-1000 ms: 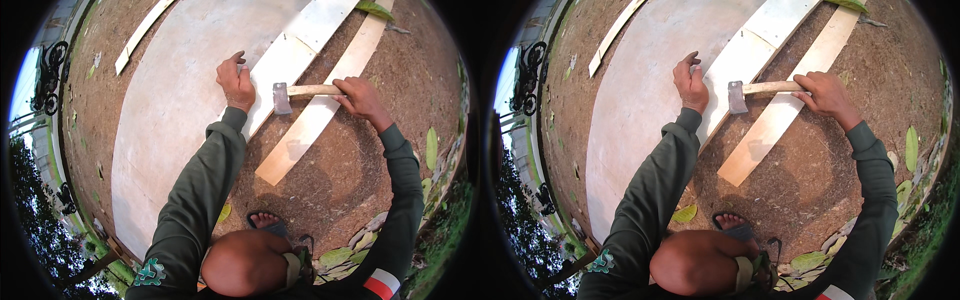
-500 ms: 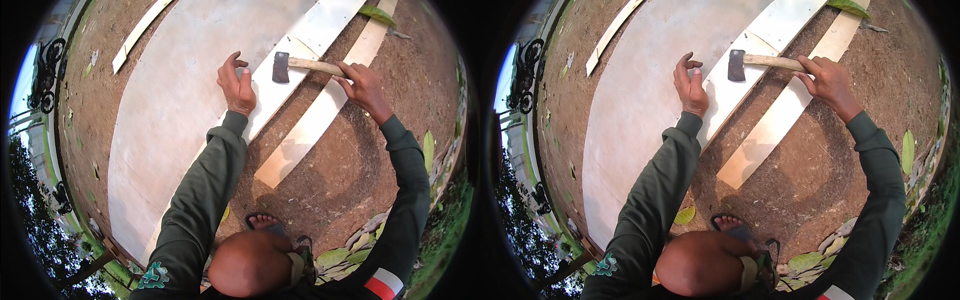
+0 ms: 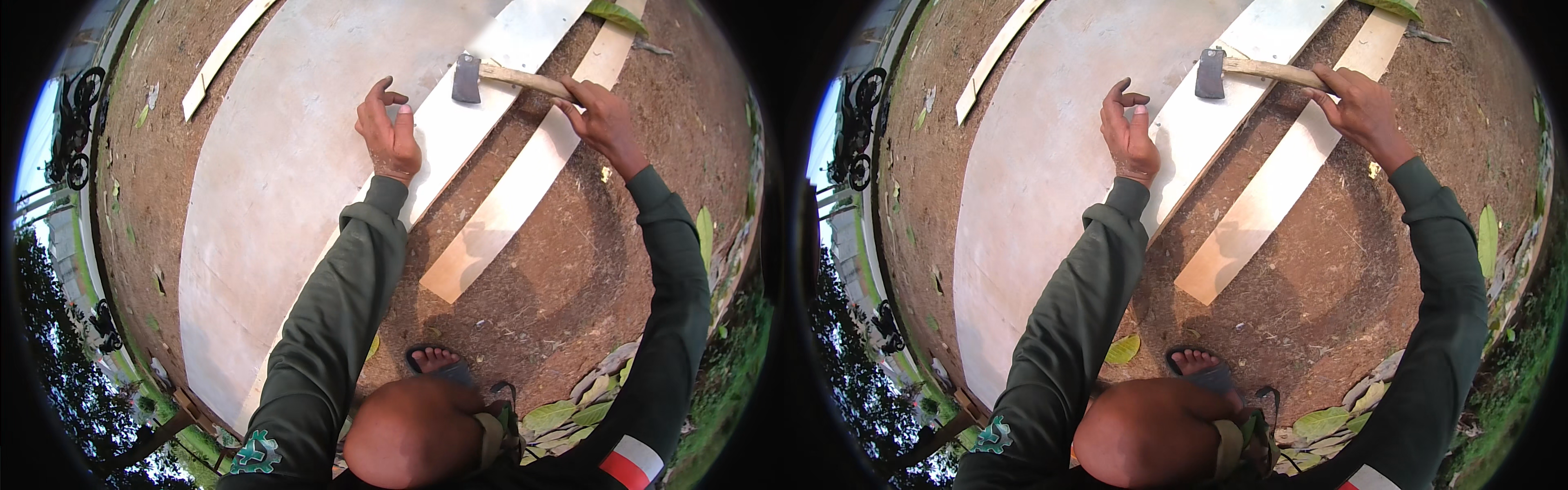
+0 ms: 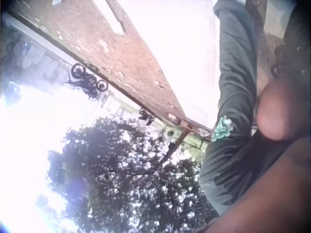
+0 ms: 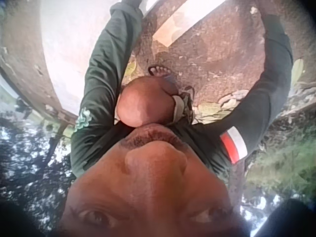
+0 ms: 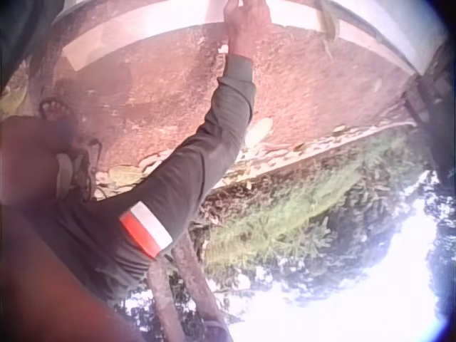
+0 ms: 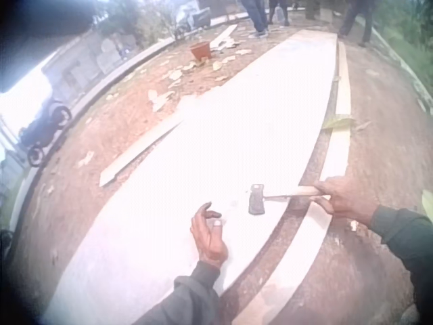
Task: The person hammers nails into wooden strips to attach them to a large plywood sheet, forming a frame. They repeatedly pick nails from an orange bucket and drive them in with a hammer while working outdoors on a dirt ground.
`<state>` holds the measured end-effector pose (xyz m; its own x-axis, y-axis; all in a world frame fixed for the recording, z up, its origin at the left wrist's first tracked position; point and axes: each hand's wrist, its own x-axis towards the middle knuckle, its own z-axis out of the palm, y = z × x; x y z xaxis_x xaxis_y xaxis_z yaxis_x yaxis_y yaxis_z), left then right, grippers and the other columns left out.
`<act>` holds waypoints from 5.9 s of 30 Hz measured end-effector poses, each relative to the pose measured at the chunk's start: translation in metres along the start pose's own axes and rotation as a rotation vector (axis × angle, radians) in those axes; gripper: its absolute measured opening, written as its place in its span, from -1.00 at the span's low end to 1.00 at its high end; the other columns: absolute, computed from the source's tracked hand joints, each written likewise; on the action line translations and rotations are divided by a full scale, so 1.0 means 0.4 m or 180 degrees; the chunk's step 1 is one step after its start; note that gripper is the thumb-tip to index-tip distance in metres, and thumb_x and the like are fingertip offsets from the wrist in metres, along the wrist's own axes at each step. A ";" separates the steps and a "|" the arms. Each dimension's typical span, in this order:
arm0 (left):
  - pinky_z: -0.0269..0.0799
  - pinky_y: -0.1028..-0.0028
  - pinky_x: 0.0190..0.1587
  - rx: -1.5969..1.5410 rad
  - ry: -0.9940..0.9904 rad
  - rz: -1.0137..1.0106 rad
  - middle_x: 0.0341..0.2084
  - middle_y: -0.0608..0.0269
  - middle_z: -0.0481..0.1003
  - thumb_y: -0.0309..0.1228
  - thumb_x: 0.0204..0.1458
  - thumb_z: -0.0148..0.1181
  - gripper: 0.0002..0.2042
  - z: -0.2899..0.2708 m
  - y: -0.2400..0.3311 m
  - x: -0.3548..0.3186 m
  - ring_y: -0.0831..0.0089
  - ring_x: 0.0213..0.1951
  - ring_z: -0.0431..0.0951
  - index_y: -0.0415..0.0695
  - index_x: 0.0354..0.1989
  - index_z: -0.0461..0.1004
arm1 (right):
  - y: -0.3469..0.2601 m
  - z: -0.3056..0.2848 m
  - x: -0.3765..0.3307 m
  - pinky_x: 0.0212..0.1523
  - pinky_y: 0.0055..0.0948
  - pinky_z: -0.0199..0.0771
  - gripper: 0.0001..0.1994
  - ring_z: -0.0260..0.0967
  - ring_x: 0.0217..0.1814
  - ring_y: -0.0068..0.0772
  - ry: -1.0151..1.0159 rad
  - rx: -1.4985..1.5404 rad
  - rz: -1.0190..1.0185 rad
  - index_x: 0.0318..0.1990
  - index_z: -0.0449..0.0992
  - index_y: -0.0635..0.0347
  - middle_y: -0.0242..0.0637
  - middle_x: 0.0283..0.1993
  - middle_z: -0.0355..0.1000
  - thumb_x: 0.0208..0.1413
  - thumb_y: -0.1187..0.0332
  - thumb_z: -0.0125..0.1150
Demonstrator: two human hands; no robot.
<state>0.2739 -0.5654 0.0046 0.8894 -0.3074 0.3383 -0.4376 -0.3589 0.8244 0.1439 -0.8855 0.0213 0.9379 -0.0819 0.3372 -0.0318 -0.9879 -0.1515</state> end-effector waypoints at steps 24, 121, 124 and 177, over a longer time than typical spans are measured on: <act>0.01 0.21 0.22 0.0277 -0.0089 0.0088 -0.19 0.24 0.51 -0.35 0.01 0.09 -0.51 0.015 0.003 0.018 0.23 0.00 0.35 -0.20 0.17 0.37 | -0.299 0.088 -0.147 -0.51 -0.24 0.34 -0.59 0.44 -0.53 -0.17 0.1430 0.2582 0.1603 -0.07 0.38 0.30 -0.15 -0.48 0.41 0.41 0.03 -0.05; 0.32 0.13 0.09 0.2674 -0.2016 -0.1195 -0.11 0.14 0.53 -0.14 0.14 0.19 -0.67 -1.244 0.255 -0.682 0.13 -0.01 0.50 -0.03 0.01 0.52 | -0.412 0.051 -0.202 -0.35 -0.08 0.33 -0.50 0.31 -0.45 -0.03 0.0417 0.1895 0.2224 -0.28 0.36 0.35 -0.06 -0.51 0.33 0.45 0.03 -0.24; 0.43 0.10 -0.01 0.2457 -0.1740 -0.2064 -0.15 0.06 0.55 -0.14 0.15 0.18 -0.66 -1.387 0.278 -0.864 0.06 -0.07 0.55 -0.07 -0.01 0.53 | -0.582 0.029 -0.244 -0.60 -0.38 0.16 -0.56 0.10 -0.62 -0.52 -0.0125 0.3119 0.2583 -0.33 0.27 0.21 -0.43 -0.61 0.11 0.45 0.01 -0.22; 0.38 0.11 0.18 -0.1058 -0.3323 -0.0966 0.23 -0.07 0.31 -0.27 -0.01 0.19 -0.48 -1.350 0.633 -1.038 -0.20 0.25 0.28 -0.15 0.17 0.47 | -0.968 -0.112 -0.809 0.02 -0.18 0.48 -0.46 0.48 -0.01 -0.16 -0.5572 0.1170 -0.0933 0.10 0.40 0.26 -0.06 -0.07 0.51 0.15 0.03 0.31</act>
<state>-0.1347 -0.0527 0.3180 0.3399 -0.8875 -0.3110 -0.0277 -0.3400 0.9400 -0.1630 -0.4822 0.0126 0.1460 0.5282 -0.8365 0.0255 -0.8473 -0.5305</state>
